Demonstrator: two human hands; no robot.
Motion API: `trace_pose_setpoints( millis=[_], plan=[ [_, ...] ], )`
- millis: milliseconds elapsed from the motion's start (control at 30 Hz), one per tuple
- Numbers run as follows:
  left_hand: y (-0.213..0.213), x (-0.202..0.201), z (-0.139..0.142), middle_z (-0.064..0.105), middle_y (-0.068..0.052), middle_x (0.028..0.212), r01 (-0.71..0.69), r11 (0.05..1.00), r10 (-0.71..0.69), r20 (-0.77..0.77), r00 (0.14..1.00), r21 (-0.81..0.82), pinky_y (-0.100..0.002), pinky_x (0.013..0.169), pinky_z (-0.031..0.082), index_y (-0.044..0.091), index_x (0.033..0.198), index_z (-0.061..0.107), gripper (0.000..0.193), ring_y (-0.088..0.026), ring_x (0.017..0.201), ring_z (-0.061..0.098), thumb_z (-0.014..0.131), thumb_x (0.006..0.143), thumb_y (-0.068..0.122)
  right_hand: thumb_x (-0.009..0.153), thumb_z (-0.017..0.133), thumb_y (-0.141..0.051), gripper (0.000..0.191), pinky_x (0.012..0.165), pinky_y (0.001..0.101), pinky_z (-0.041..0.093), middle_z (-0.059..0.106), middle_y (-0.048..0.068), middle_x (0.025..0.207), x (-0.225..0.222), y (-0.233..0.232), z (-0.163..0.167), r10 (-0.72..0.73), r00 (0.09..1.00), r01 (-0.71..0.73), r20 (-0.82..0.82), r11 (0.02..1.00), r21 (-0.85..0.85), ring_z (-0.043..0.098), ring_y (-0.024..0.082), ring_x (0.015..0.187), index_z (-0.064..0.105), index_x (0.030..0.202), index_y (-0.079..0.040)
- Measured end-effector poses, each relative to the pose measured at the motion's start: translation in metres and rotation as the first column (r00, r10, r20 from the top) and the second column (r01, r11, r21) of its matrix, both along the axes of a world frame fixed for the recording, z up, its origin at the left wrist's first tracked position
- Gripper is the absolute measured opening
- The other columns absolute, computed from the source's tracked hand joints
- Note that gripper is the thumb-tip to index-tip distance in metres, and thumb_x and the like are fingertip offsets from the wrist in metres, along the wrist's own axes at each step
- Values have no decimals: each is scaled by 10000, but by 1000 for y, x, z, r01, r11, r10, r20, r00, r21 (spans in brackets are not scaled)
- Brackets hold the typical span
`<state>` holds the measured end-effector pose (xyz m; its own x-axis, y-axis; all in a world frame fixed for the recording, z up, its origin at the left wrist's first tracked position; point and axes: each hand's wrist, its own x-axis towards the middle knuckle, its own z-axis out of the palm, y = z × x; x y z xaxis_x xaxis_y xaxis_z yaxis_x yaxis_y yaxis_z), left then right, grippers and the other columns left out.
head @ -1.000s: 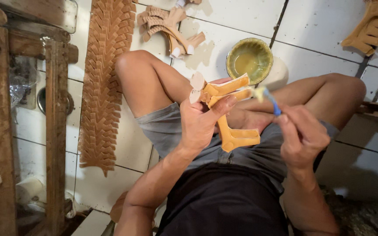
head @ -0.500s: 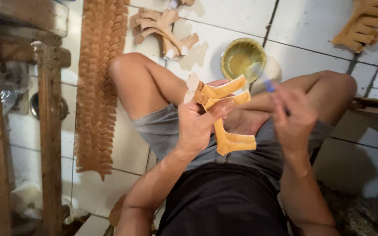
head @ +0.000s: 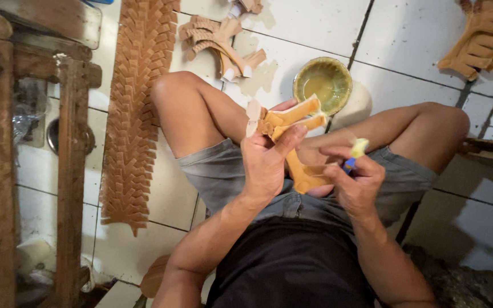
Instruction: The person sits on the floor and applies a yellowish liquid to small wooden parts using a toothbrush. They repeatedly dip the brush into a bowl, paint the parts, and place them on the floor to dry.
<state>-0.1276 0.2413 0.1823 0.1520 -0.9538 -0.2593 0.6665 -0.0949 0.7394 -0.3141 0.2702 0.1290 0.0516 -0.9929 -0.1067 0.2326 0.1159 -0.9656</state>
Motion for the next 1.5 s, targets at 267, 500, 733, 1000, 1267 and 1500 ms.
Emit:
trace_pose_setpoints(
  millis=[267, 500, 733, 1000, 1267, 1500],
  plan=[
    [11, 26, 10, 740, -69, 1144, 179, 981, -150, 286, 946, -76, -249, 972, 532, -53, 1403, 597, 435, -95, 1062, 672, 724, 991, 4, 1034, 673, 62, 222, 717, 209, 466, 675, 96, 1009, -18, -31, 58, -53, 842, -147, -537, 935, -322, 615, 122, 824, 707, 1253, 47],
    [11, 34, 14, 751, -52, 1103, 151, 986, -112, 386, 916, -71, -224, 896, 538, -40, 1391, 606, 427, -69, 998, 665, 734, 987, 17, 1048, 746, 31, 84, 676, 251, 461, 634, 78, 878, -45, -45, 50, -121, 584, -260, -803, 909, -327, 597, 140, 754, 737, 1131, 27],
    [-6, 3, 5, 705, -38, 1024, -95, 995, 95, 33, 995, -21, -221, 675, 471, -60, 1381, 595, 436, -59, 754, 567, 728, 972, 9, 849, 807, -48, 459, 713, 215, 522, 702, 35, 1008, -20, -8, 7, 53, 989, -57, -136, 998, -20, 649, 66, 807, 664, 1276, 37],
    [2, 2, -2, 694, -35, 1103, 6, 999, -3, 91, 996, -32, -246, 800, 530, -29, 1396, 569, 442, -78, 892, 625, 700, 982, 50, 936, 698, 60, 133, 587, 248, 577, 730, 119, 895, 18, -7, 32, -9, 984, 26, -180, 995, 93, 736, 162, 723, 709, 1064, 92],
    [20, 8, -14, 716, -33, 1153, 489, 872, -478, 250, 842, 20, -255, 931, 551, -61, 1338, 630, 363, -60, 1046, 633, 701, 1021, 101, 965, 734, 22, 108, 744, 209, 542, 752, 60, 952, 13, -16, 24, -38, 942, 25, -333, 999, -45, 680, 72, 831, 727, 1066, 58],
    [21, 24, -15, 727, -13, 1108, 540, 841, -536, 173, 826, 25, -231, 891, 546, -69, 1260, 680, 313, -52, 997, 638, 723, 986, 78, 956, 749, -18, 201, 742, 206, 536, 714, 19, 936, 15, -24, 11, -41, 938, 19, -343, 997, -69, 654, 54, 823, 703, 1145, 32]
  ],
)
